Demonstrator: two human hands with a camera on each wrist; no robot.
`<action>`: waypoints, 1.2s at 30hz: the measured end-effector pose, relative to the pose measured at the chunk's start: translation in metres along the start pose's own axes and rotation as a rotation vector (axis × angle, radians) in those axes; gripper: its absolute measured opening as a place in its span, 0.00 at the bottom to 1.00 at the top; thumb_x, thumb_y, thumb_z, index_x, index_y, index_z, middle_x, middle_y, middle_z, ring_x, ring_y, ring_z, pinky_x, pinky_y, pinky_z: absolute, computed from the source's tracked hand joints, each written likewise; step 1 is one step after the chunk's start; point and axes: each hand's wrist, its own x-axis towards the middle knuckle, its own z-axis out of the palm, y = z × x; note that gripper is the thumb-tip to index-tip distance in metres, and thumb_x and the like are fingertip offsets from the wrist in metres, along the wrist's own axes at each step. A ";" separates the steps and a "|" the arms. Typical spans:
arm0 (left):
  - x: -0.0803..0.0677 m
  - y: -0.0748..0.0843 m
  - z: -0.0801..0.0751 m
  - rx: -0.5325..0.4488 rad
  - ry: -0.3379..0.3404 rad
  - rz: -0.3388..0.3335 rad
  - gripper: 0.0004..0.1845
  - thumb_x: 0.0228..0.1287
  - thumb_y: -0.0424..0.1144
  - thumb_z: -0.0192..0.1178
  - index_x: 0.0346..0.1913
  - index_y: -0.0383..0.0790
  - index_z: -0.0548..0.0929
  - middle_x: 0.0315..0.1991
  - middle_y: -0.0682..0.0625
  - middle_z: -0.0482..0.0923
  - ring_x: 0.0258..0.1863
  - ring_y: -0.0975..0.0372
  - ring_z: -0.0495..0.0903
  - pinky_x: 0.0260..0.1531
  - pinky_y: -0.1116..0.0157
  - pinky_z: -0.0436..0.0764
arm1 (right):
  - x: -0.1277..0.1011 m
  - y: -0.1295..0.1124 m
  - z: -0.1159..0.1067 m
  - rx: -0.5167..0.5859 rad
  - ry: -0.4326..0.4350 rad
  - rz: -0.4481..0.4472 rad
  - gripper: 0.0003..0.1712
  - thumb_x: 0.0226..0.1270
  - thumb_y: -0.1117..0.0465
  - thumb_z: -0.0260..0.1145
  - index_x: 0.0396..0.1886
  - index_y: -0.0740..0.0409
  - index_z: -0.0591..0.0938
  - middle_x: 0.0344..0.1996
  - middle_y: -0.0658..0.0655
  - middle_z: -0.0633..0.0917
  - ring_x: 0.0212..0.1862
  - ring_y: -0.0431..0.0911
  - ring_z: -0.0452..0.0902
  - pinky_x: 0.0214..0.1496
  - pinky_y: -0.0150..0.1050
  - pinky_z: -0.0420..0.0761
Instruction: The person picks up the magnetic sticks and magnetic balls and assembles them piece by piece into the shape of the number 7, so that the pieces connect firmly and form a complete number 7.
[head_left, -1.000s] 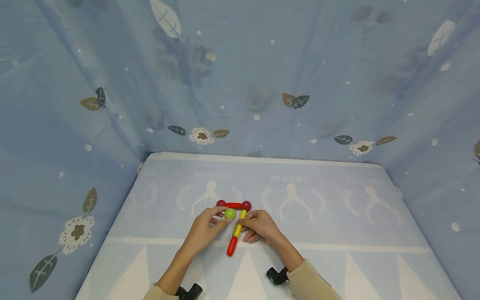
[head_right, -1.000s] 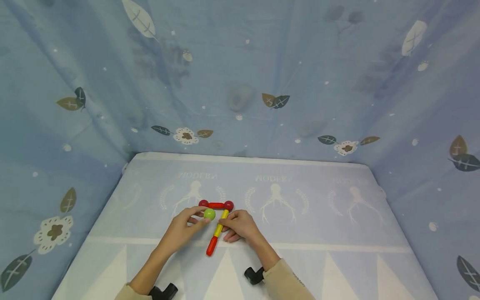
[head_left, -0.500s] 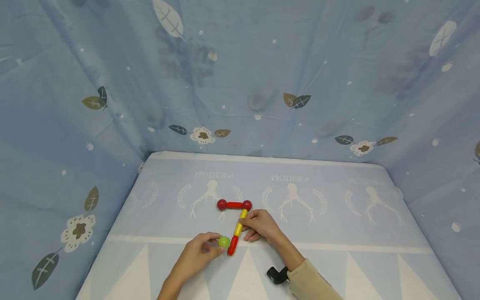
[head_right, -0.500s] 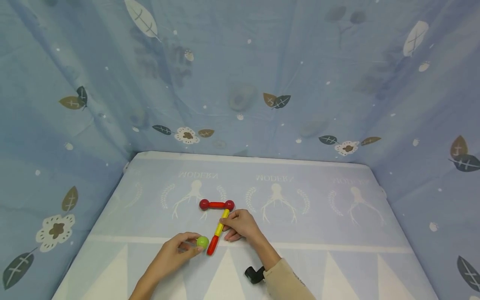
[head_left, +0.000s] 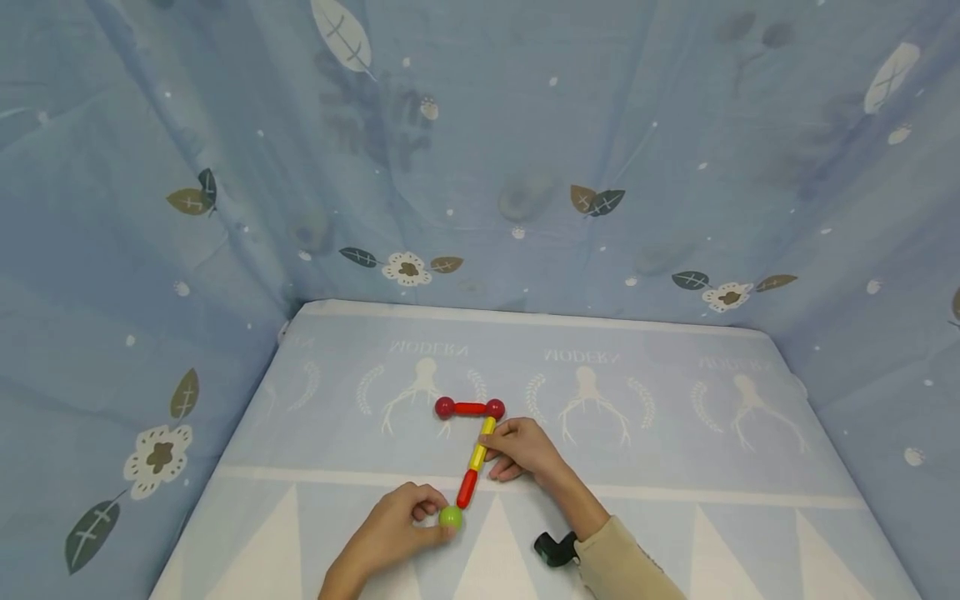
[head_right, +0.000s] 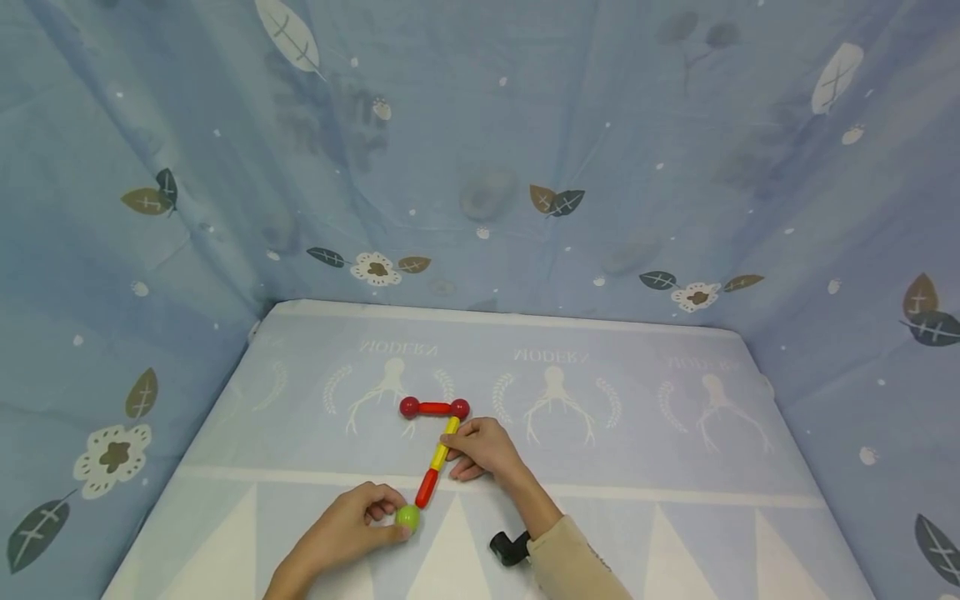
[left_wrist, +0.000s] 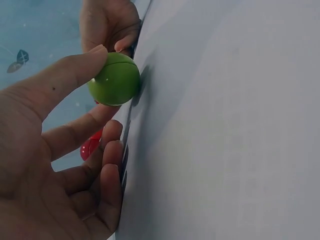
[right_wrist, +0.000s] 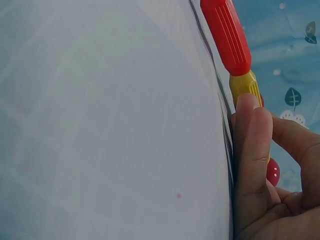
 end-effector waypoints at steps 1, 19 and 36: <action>0.000 0.000 0.001 0.010 0.001 -0.006 0.19 0.53 0.53 0.76 0.41 0.47 0.85 0.35 0.56 0.75 0.35 0.62 0.73 0.36 0.66 0.74 | 0.000 0.000 0.000 0.001 -0.002 0.001 0.21 0.65 0.54 0.73 0.42 0.69 0.79 0.27 0.62 0.86 0.19 0.45 0.83 0.22 0.39 0.83; 0.006 -0.001 0.008 0.035 -0.007 -0.021 0.19 0.53 0.54 0.76 0.41 0.50 0.82 0.34 0.55 0.74 0.34 0.62 0.70 0.33 0.65 0.70 | 0.001 0.003 -0.002 -0.006 0.005 0.010 0.23 0.65 0.52 0.73 0.43 0.69 0.79 0.28 0.61 0.87 0.19 0.47 0.83 0.21 0.38 0.82; 0.008 0.001 -0.001 0.051 -0.022 -0.037 0.20 0.54 0.55 0.75 0.43 0.49 0.82 0.35 0.56 0.75 0.36 0.61 0.72 0.36 0.64 0.72 | -0.003 -0.007 -0.007 0.014 -0.005 -0.001 0.22 0.66 0.54 0.72 0.45 0.71 0.80 0.31 0.63 0.86 0.21 0.47 0.85 0.26 0.40 0.84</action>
